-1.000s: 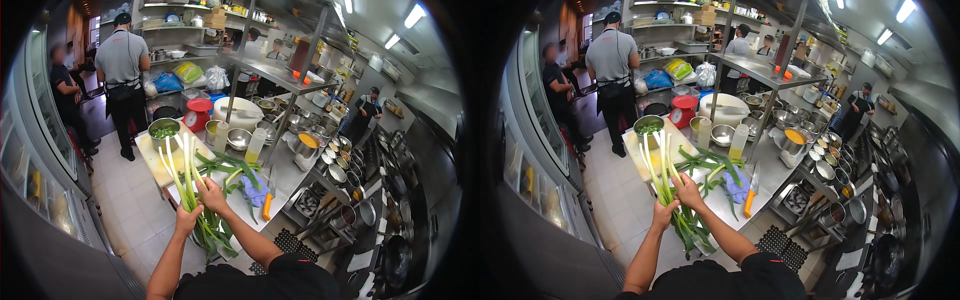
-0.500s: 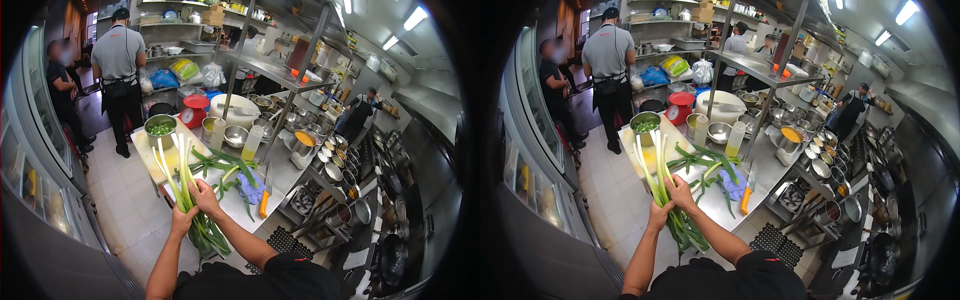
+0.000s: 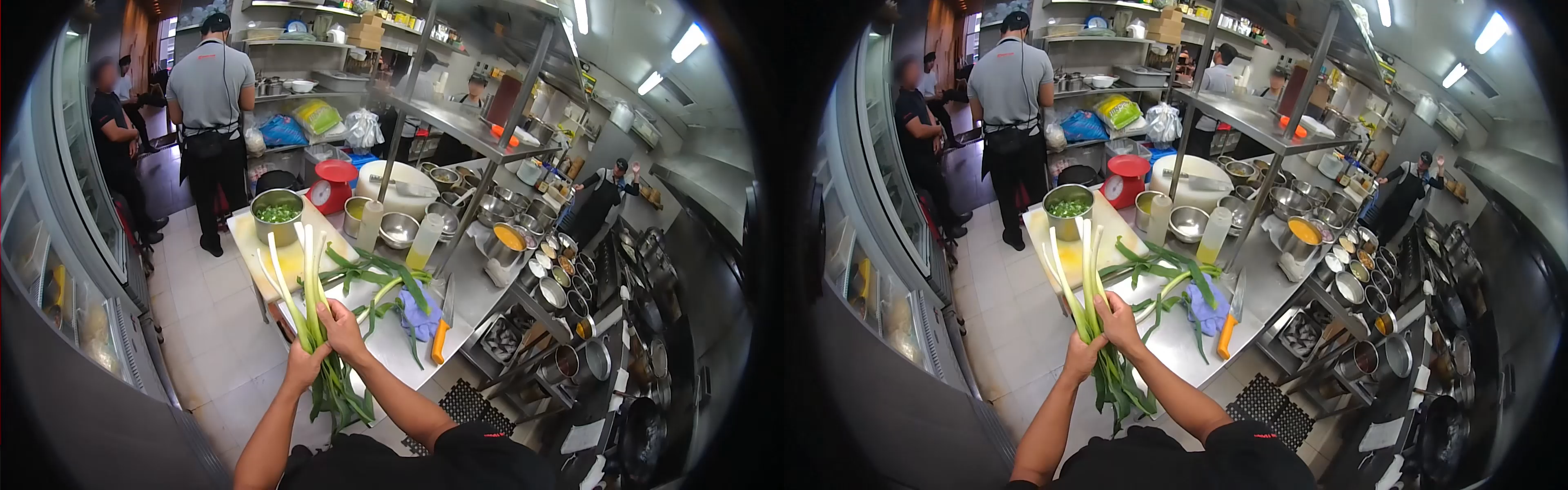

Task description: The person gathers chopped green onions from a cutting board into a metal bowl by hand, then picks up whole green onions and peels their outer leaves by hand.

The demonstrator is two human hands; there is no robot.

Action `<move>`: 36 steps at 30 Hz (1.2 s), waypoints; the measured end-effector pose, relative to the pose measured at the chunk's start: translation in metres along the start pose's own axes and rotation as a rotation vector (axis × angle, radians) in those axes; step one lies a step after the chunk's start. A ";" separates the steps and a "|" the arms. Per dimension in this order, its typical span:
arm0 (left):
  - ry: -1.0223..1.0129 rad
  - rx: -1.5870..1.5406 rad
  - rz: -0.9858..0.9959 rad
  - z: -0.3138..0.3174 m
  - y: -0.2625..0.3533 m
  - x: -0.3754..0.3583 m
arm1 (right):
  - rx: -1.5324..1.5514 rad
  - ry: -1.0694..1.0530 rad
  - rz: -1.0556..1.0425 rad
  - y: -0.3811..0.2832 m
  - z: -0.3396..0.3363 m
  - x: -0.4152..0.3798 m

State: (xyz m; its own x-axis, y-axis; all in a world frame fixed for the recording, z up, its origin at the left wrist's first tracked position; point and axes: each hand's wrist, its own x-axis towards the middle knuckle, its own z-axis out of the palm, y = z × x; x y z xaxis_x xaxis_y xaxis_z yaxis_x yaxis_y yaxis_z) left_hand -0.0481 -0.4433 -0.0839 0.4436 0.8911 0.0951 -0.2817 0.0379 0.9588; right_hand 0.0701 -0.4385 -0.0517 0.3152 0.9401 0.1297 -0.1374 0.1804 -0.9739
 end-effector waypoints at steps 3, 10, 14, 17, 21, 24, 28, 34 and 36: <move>0.024 -0.004 0.024 0.004 0.004 0.000 | 0.001 -0.005 -0.017 0.000 -0.007 -0.002; -0.021 -0.018 0.061 0.007 0.011 0.007 | 0.105 0.041 -0.049 -0.005 -0.003 0.007; -0.038 -0.017 0.043 0.003 0.015 0.010 | -0.039 0.026 -0.104 -0.004 -0.001 0.008; -0.003 0.157 0.090 0.000 0.021 0.004 | -0.217 -0.009 -0.190 0.002 -0.009 0.008; -0.010 -0.083 0.125 -0.004 0.023 0.005 | 0.232 -0.104 -0.056 -0.016 -0.002 -0.004; -0.014 -0.106 0.114 -0.006 0.033 0.002 | 0.256 -0.131 -0.058 -0.018 0.000 -0.013; -0.011 -0.086 0.152 -0.007 0.021 0.003 | 0.265 -0.116 -0.054 -0.007 0.007 -0.012; -0.111 0.038 0.079 -0.012 0.012 0.004 | 0.128 -0.134 -0.066 -0.006 0.005 -0.013; -0.088 0.153 0.242 -0.010 0.008 0.007 | 0.094 -0.115 -0.093 0.002 0.001 -0.011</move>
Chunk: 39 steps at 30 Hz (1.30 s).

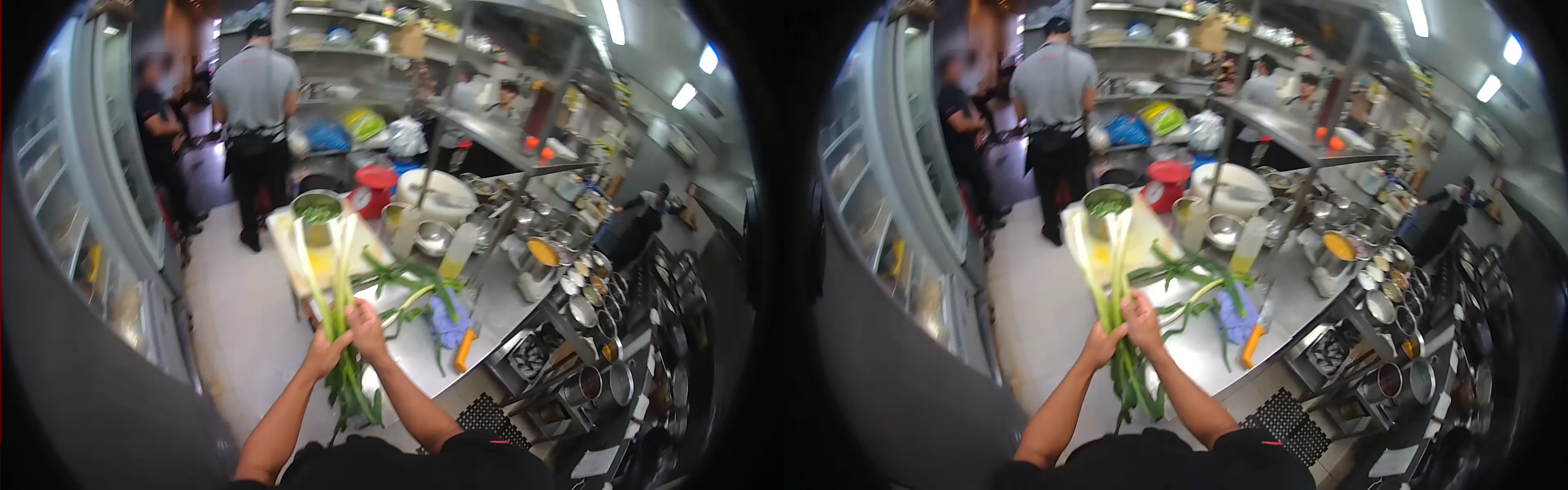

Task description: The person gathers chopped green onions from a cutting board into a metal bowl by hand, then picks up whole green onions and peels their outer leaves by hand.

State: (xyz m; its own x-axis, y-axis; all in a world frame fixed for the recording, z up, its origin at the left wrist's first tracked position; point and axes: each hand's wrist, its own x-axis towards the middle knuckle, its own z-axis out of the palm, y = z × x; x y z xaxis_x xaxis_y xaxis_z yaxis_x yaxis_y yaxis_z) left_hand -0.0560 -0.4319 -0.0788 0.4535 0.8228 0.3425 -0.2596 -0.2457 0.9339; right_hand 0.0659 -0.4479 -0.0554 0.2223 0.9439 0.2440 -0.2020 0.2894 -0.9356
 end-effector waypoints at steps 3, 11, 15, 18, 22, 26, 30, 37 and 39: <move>0.027 -0.189 -0.132 0.007 0.001 -0.002 | 0.105 0.000 -0.012 -0.003 -0.001 0.007; 0.016 -0.164 -0.171 0.010 0.011 -0.002 | 0.201 -0.023 0.016 -0.014 0.000 0.002; 0.037 -0.205 -0.174 0.014 0.011 -0.003 | 0.207 -0.012 0.042 -0.019 0.004 -0.001; 0.027 -0.184 -0.157 0.016 0.011 -0.002 | 0.297 -0.029 0.083 -0.014 0.005 0.001; 0.018 -0.083 -0.097 0.011 0.005 0.000 | 0.015 -0.104 0.033 -0.018 0.010 0.001; -0.004 -0.061 -0.115 0.008 0.013 -0.001 | -0.104 -0.185 0.009 -0.024 0.010 -0.001; -0.003 -0.092 -0.151 0.010 0.020 -0.003 | -0.183 -0.316 -0.028 -0.035 0.000 0.014; -0.197 -0.063 -0.256 0.012 0.024 -0.009 | 0.234 -0.340 0.394 -0.070 0.008 0.023; -0.264 0.016 -0.275 0.006 0.023 -0.008 | 0.182 -0.402 0.358 -0.060 0.004 0.028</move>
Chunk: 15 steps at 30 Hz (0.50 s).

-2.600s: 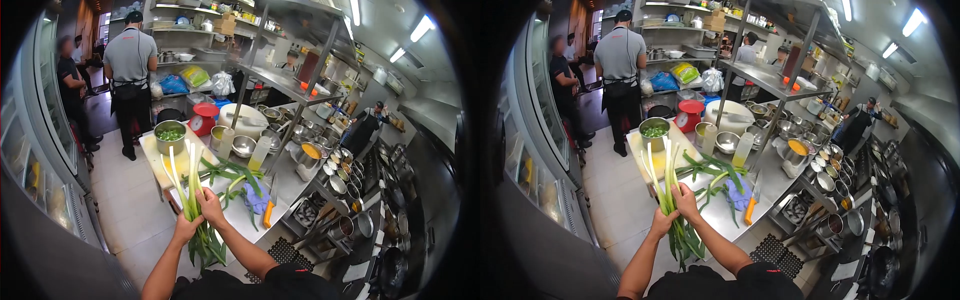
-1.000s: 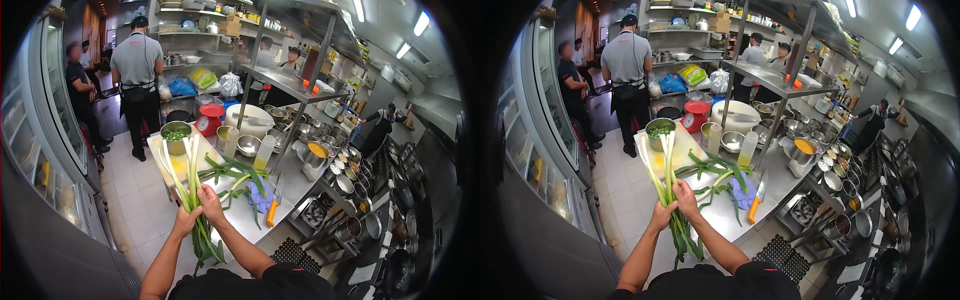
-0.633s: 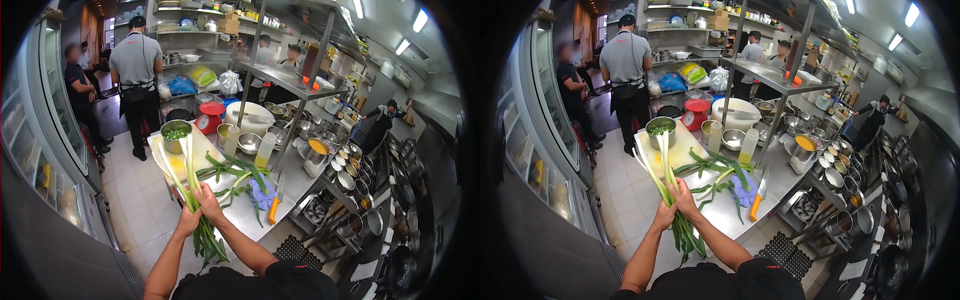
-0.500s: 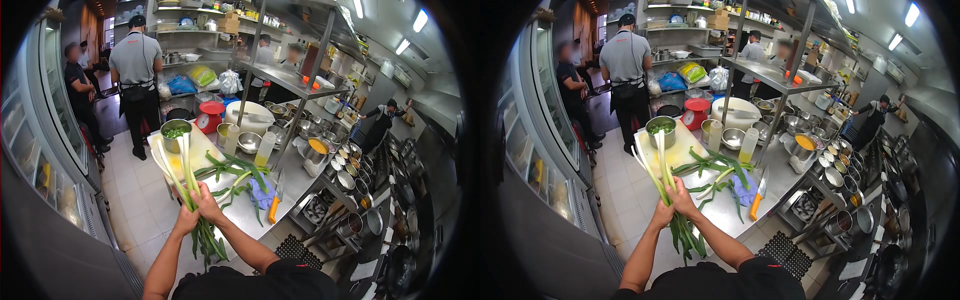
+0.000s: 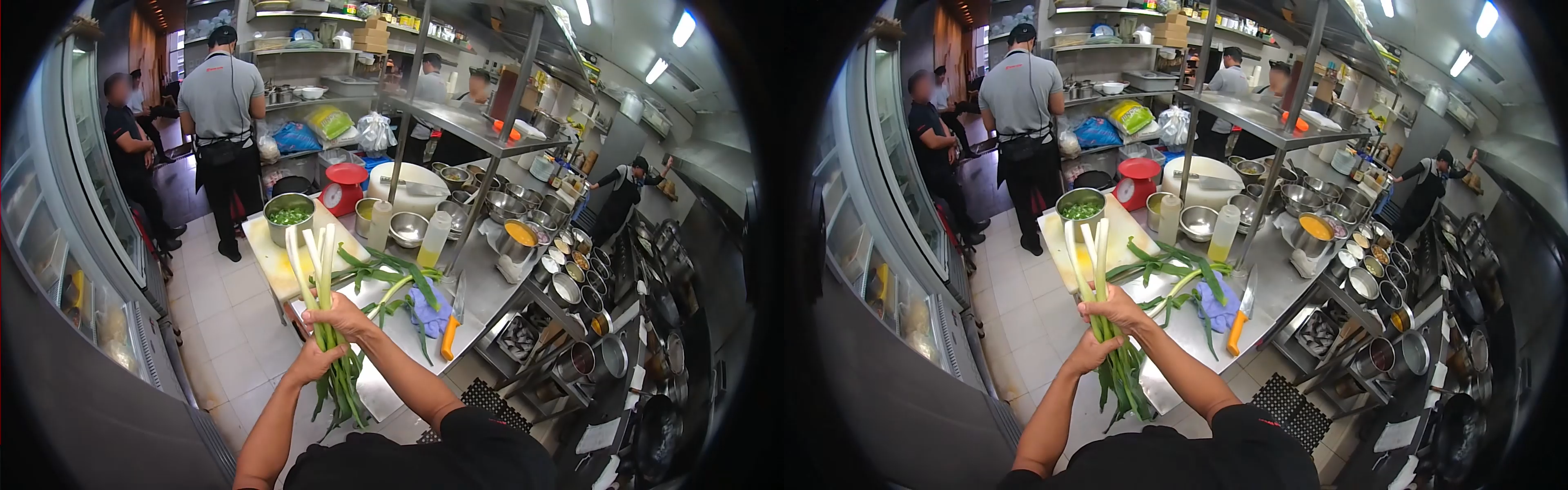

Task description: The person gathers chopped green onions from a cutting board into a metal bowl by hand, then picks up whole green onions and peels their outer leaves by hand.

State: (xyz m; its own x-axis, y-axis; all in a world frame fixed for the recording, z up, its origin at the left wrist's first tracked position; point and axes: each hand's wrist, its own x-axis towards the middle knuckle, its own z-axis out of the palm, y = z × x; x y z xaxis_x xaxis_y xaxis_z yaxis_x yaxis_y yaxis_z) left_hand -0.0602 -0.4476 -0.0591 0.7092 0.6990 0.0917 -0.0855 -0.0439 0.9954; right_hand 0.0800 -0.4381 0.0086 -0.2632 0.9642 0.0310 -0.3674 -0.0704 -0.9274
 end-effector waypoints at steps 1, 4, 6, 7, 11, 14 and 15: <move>0.002 -0.001 -0.001 -0.002 0.001 0.000 | 0.000 -0.001 0.002 0.000 0.002 0.001; 0.025 -0.023 -0.015 -0.004 0.011 0.000 | 0.011 0.068 -0.066 -0.003 0.009 0.005; 0.063 0.023 0.044 -0.003 0.026 -0.006 | 0.047 0.167 -0.106 -0.006 0.011 0.008; 0.061 0.024 0.045 -0.002 0.030 -0.008 | 0.028 0.221 -0.125 -0.007 0.010 0.010; 0.139 0.053 0.088 0.004 0.030 -0.011 | 0.168 0.185 -0.156 -0.007 0.018 0.013; 0.205 0.018 0.118 0.006 0.028 -0.001 | 0.145 0.197 -0.241 -0.008 0.025 0.017; 0.236 0.066 0.110 0.003 0.029 0.001 | 0.146 0.200 -0.240 -0.011 0.025 0.017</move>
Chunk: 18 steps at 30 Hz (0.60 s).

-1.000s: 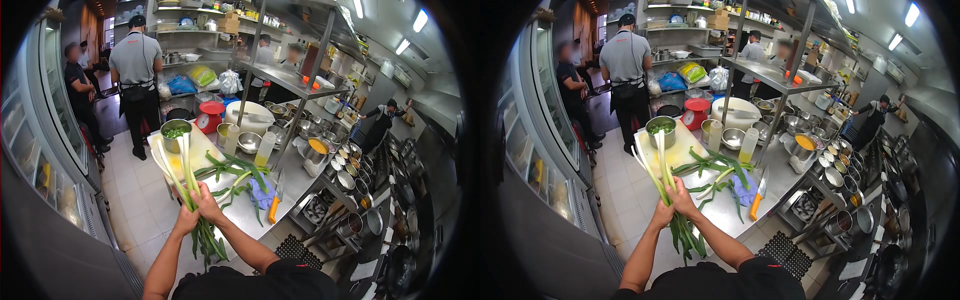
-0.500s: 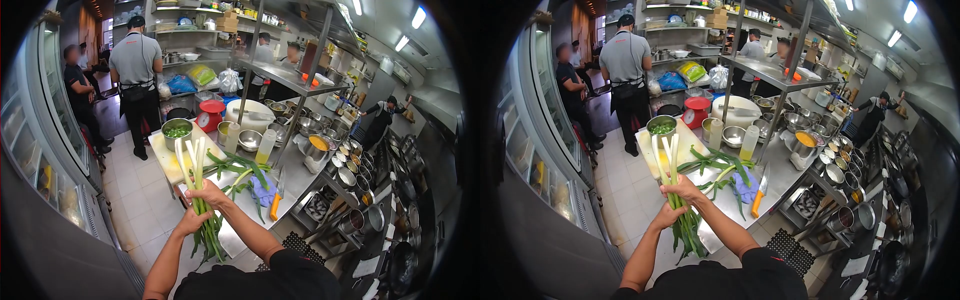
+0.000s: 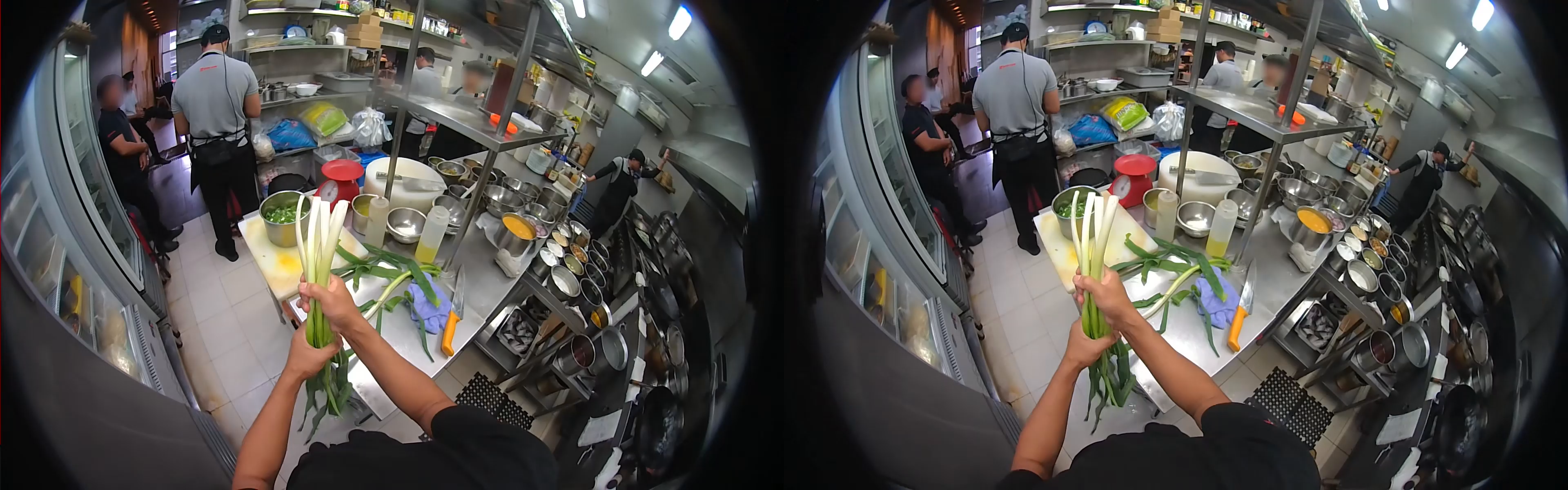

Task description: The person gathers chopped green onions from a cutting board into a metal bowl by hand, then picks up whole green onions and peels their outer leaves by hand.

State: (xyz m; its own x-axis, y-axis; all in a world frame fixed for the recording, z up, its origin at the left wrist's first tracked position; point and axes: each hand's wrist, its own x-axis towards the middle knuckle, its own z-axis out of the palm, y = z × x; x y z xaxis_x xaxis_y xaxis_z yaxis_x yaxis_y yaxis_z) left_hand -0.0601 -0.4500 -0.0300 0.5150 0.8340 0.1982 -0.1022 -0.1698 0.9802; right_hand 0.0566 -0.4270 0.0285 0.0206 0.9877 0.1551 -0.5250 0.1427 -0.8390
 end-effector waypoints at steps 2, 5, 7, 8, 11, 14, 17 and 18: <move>0.036 0.050 -0.009 -0.003 0.000 0.004 | -0.026 -0.041 -0.017 -0.006 0.001 0.004; 0.036 0.095 0.006 -0.008 -0.005 0.012 | -0.045 -0.034 -0.043 -0.011 0.001 0.007; 0.007 0.125 0.006 -0.009 -0.002 0.013 | -0.047 -0.040 -0.051 -0.008 -0.005 0.006; 0.013 0.141 0.029 -0.008 0.007 0.012 | -0.049 -0.052 -0.060 -0.007 -0.008 0.006; -0.027 0.097 0.028 -0.007 0.003 0.019 | -0.085 -0.062 -0.040 -0.010 -0.014 0.006; 0.087 0.322 0.050 -0.014 -0.006 0.028 | -0.492 -0.046 -0.281 0.009 -0.052 0.020; 0.104 0.154 0.043 -0.042 0.003 0.029 | -0.705 0.100 -0.218 -0.027 -0.059 -0.026; 0.142 0.107 0.066 -0.049 0.019 0.026 | -0.593 0.208 -0.208 -0.032 -0.072 -0.041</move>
State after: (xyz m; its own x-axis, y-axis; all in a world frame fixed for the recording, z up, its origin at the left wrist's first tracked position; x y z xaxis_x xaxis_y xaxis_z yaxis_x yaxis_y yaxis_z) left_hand -0.0899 -0.4059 -0.0060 0.3844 0.8835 0.2676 -0.0370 -0.2749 0.9608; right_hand 0.1339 -0.4672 0.0111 0.2658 0.9191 0.2908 0.0637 0.2843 -0.9566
